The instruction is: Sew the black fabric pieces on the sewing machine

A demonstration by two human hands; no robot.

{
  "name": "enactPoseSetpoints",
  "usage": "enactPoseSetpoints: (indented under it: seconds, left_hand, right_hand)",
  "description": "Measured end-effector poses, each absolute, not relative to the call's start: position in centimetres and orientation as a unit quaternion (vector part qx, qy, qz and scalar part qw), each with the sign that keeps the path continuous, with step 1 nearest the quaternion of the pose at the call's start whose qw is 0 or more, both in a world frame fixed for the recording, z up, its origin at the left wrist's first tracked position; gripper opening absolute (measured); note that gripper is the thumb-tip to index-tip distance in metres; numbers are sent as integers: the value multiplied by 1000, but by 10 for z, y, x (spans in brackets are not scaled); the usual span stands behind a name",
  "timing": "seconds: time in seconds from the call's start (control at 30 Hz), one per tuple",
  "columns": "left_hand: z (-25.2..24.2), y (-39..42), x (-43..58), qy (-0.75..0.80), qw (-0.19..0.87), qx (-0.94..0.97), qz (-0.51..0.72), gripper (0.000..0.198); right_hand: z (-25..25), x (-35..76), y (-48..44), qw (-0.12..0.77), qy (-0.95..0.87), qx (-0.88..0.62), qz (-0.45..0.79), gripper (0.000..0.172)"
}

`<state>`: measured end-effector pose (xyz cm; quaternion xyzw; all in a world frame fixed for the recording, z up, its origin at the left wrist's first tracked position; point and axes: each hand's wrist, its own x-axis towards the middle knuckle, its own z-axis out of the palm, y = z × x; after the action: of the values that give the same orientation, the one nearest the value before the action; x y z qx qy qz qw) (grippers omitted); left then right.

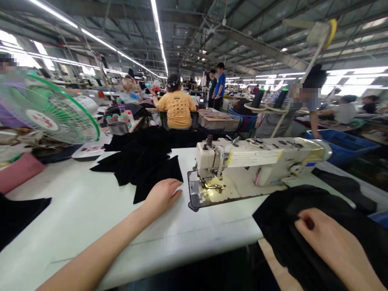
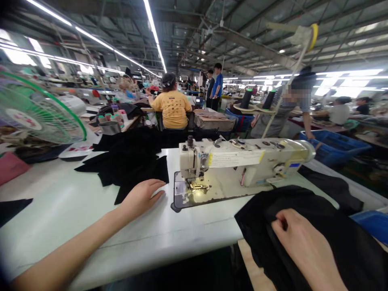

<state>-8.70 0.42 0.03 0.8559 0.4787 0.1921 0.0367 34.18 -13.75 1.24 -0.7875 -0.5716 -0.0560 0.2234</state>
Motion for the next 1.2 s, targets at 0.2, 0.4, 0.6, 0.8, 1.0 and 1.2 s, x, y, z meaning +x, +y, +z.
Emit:
enactPoseSetpoints:
  seconds: [0.2, 0.4, 0.6, 0.8, 1.0, 1.2]
  left_hand:
    - [29, -71, -11, 252, 247, 891, 286, 75]
    - [56, -89, 35, 223, 434, 764, 423, 18]
    - [81, -67, 30, 405, 410, 604, 551, 20]
    - [102, -77, 24, 404, 429, 570, 573, 22]
    - [100, -63, -12, 365, 581, 641, 344, 33]
    - [142, -31, -17, 419, 256, 791, 366, 31]
  right_hand:
    - [67, 255, -151, 372, -604, -601, 369, 15]
    - [58, 216, -138, 441, -505, -472, 572, 27]
    - [39, 208, -161, 598, -628, -475, 148, 84]
    - [32, 189, -176, 560, -634, -520, 118, 87]
    - [60, 219, -149, 611, -425, -487, 456, 55]
    - [100, 252, -102, 546, -548, -594, 224, 46]
